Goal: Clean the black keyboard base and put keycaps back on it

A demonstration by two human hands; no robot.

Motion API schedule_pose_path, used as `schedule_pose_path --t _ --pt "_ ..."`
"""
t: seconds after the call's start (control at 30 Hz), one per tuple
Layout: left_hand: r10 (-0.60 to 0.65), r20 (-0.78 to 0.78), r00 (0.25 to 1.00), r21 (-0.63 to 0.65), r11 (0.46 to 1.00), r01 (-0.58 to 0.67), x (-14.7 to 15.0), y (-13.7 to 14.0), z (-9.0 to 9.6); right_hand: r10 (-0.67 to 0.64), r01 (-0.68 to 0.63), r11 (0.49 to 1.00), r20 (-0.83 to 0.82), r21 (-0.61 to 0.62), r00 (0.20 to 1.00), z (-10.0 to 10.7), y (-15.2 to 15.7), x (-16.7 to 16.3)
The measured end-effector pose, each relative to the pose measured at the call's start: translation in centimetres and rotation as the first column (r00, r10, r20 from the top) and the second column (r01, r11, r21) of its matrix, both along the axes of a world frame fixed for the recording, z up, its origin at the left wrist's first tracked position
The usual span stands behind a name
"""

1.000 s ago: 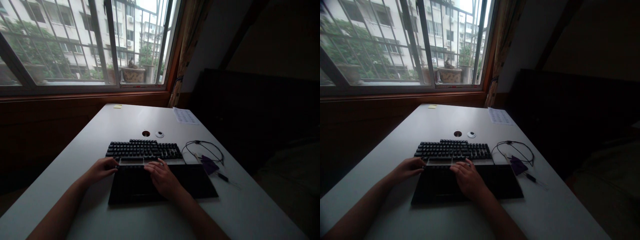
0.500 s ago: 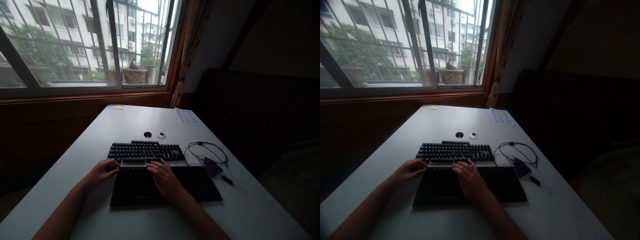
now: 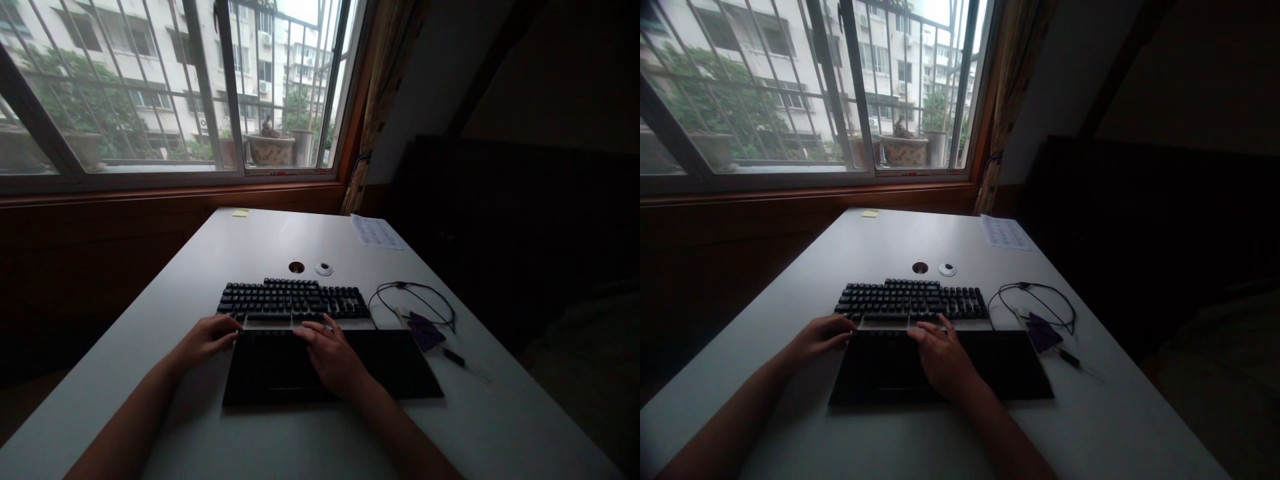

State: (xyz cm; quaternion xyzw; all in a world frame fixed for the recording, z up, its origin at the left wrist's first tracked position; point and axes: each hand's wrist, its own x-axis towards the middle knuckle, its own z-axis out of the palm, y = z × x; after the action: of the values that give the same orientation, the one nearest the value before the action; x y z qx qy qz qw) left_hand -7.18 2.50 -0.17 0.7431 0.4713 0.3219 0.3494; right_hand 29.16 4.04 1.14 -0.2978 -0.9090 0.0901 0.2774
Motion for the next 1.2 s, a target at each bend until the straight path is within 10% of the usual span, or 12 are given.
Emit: schedule_pose_path --t 0.17,0.37,0.8,1.2 --pt "0.073 0.096 0.993 -0.001 0.997 -0.073 0.3 -0.3 0.3 0.019 -0.020 1.000 0.003 0.008 1.000 -0.2 0.0 0.2" --pt "0.330 -0.030 0.943 0.347 0.888 -0.300 1.2 1.6 2.9 0.025 -0.025 0.999 0.025 0.019 0.999 -0.3 0.0 0.3" --pt "0.275 -0.411 0.869 0.455 0.888 -0.066 1.6 15.5 2.4 -0.049 0.060 0.996 -0.147 0.071 0.988 0.2 0.0 0.7" --pt "0.189 -0.622 0.760 0.371 0.926 0.074 2.3 18.5 1.7 -0.098 0.107 0.994 -0.264 0.019 0.959 0.0 -0.1 1.3"
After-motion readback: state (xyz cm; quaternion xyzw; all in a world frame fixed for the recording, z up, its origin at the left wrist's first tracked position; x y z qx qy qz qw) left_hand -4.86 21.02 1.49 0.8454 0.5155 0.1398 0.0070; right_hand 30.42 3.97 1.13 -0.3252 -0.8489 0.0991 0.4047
